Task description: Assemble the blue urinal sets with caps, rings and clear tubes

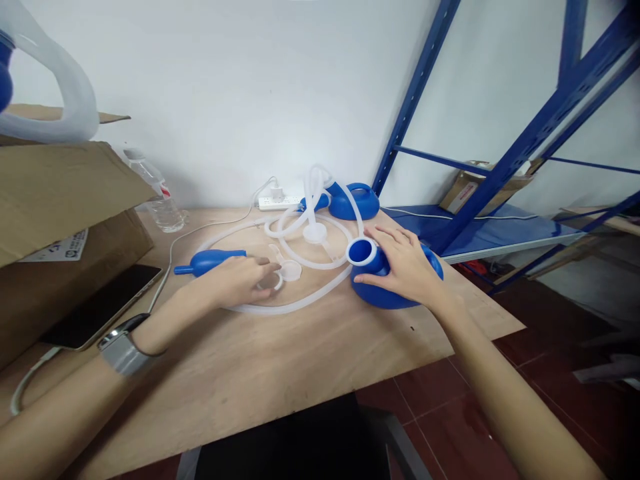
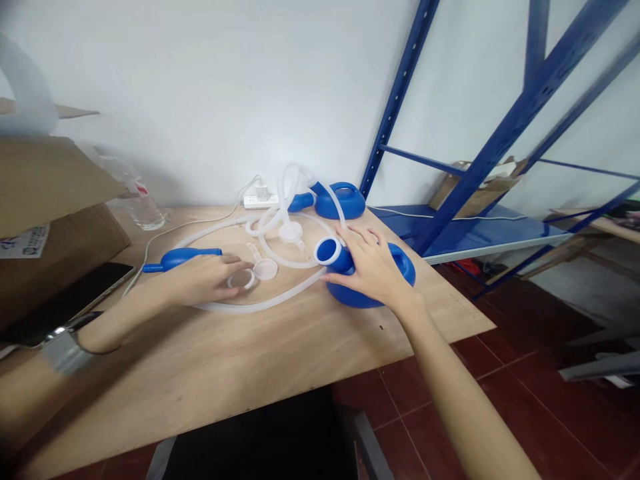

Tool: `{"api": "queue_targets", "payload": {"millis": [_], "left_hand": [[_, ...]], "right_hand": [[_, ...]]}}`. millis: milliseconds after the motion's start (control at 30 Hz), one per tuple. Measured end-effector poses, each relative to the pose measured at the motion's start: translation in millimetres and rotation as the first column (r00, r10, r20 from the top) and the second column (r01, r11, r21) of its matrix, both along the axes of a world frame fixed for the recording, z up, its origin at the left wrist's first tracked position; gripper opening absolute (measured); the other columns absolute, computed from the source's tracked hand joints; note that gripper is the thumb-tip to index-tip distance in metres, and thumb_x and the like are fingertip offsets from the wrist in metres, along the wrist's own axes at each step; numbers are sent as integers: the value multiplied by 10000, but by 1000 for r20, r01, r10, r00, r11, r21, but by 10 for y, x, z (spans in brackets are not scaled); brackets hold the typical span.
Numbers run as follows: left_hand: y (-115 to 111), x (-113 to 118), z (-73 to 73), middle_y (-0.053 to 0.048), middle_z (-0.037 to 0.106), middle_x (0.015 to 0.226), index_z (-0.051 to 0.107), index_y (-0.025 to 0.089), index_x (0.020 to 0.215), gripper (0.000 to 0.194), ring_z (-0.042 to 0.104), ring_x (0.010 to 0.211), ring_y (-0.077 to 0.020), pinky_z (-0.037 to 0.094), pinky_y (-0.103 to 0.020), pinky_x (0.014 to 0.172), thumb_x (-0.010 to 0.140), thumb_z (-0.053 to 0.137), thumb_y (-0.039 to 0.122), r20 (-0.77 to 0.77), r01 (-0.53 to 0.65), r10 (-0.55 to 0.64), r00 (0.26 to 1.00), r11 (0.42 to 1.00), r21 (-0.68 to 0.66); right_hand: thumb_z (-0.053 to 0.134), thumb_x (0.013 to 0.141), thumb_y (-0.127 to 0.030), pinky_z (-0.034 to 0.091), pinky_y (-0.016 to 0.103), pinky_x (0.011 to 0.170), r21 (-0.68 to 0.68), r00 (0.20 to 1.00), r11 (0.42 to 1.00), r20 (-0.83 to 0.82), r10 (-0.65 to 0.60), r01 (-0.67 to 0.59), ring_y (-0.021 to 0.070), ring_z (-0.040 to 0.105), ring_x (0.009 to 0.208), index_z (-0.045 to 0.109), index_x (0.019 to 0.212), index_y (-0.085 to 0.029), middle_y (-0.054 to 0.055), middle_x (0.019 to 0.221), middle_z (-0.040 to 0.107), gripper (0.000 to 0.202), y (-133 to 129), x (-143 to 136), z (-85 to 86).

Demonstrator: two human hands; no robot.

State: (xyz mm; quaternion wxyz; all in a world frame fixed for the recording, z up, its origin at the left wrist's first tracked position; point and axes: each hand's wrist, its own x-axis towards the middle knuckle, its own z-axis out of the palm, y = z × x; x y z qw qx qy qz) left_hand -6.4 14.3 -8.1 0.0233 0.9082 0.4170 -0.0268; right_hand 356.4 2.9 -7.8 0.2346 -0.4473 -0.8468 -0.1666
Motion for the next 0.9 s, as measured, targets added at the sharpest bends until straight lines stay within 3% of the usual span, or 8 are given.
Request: {"api": "queue_targets", "payload": {"millis": [67, 167, 267, 433, 533, 667, 767, 900], "left_hand": [[10, -126, 60, -142, 675, 1340, 593, 206, 1409, 501, 692, 1098, -331, 533, -433, 911, 973, 464, 417, 66, -20, 13, 998, 995, 101], [50, -332, 55, -151, 651, 1375, 626, 198, 1360, 486, 639, 1196, -345, 509, -449, 980, 969, 456, 432, 152, -108, 73, 986, 965, 238], [70, -470, -74, -168, 654, 1326, 638, 208, 1334, 474, 627, 1189, -373, 492, -496, 982, 986, 434, 458, 168, -207, 161, 973, 929, 308], [63, -558, -295, -151, 596, 1411, 598, 255, 1345, 435, 590, 1269, -361, 445, -495, 1026, 1044, 360, 461, 173, -264, 220, 960, 917, 300], [73, -588, -340, -155, 582, 1437, 564, 250, 1372, 444, 576, 1294, -355, 421, -496, 1045, 1063, 329, 465, 146, -249, 213, 966, 920, 301], [82, -603, -384, -163, 530, 1512, 514, 252, 1432, 462, 521, 1365, -370, 375, -518, 1092, 1058, 354, 470, 123, -232, 204, 971, 927, 294], [84, -607, -432, -177, 500, 1548, 476, 252, 1475, 469, 475, 1411, -389, 340, -556, 1121, 1049, 410, 439, 133, -220, 189, 973, 930, 295], [97, -616, -481, -191, 560, 1499, 508, 240, 1475, 451, 555, 1335, -400, 394, -552, 1063, 1055, 453, 393, 131, -155, 115, 985, 919, 362]], "right_hand": [[609, 904, -684, 351, 640, 1122, 89, 993, 996, -107, 41, -32, 438, 430, 1447, 351, 1575, -151, 231, 1532, 518, 894, -94, -141, 64], [580, 984, -515, 424, 547, 1097, 193, 957, 976, -249, 150, -103, 364, 550, 1342, 521, 1457, -189, 180, 1405, 628, 578, -294, -582, 154], [532, 1027, -444, 509, 467, 998, -19, 945, 962, -195, 264, -273, 300, 661, 1148, 654, 1295, -228, 114, 1226, 727, 365, -338, -1139, 137], [624, 995, -466, 509, 508, 1046, -374, 941, 866, -187, 281, -333, 334, 591, 1302, 554, 1430, -207, 153, 1455, 595, 511, 93, -1780, -199], [615, 1006, -422, 450, 510, 1138, -396, 932, 847, -223, 287, -356, 332, 526, 1388, 534, 1446, -166, 183, 1457, 576, 516, 324, -1894, -441], [620, 996, -342, 420, 537, 1168, -341, 928, 869, -238, 288, -358, 345, 488, 1426, 514, 1469, -171, 189, 1461, 572, 514, 361, -1865, -661], [620, 988, -320, 404, 539, 1188, -343, 914, 858, -277, 297, -383, 337, 448, 1465, 444, 1527, -185, 181, 1501, 550, 583, 312, -1838, -718], [587, 1015, -352, 353, 524, 1239, -313, 880, 847, -357, 314, -429, 313, 406, 1499, 395, 1565, -199, 159, 1544, 511, 602, 282, -1858, -705]]}}
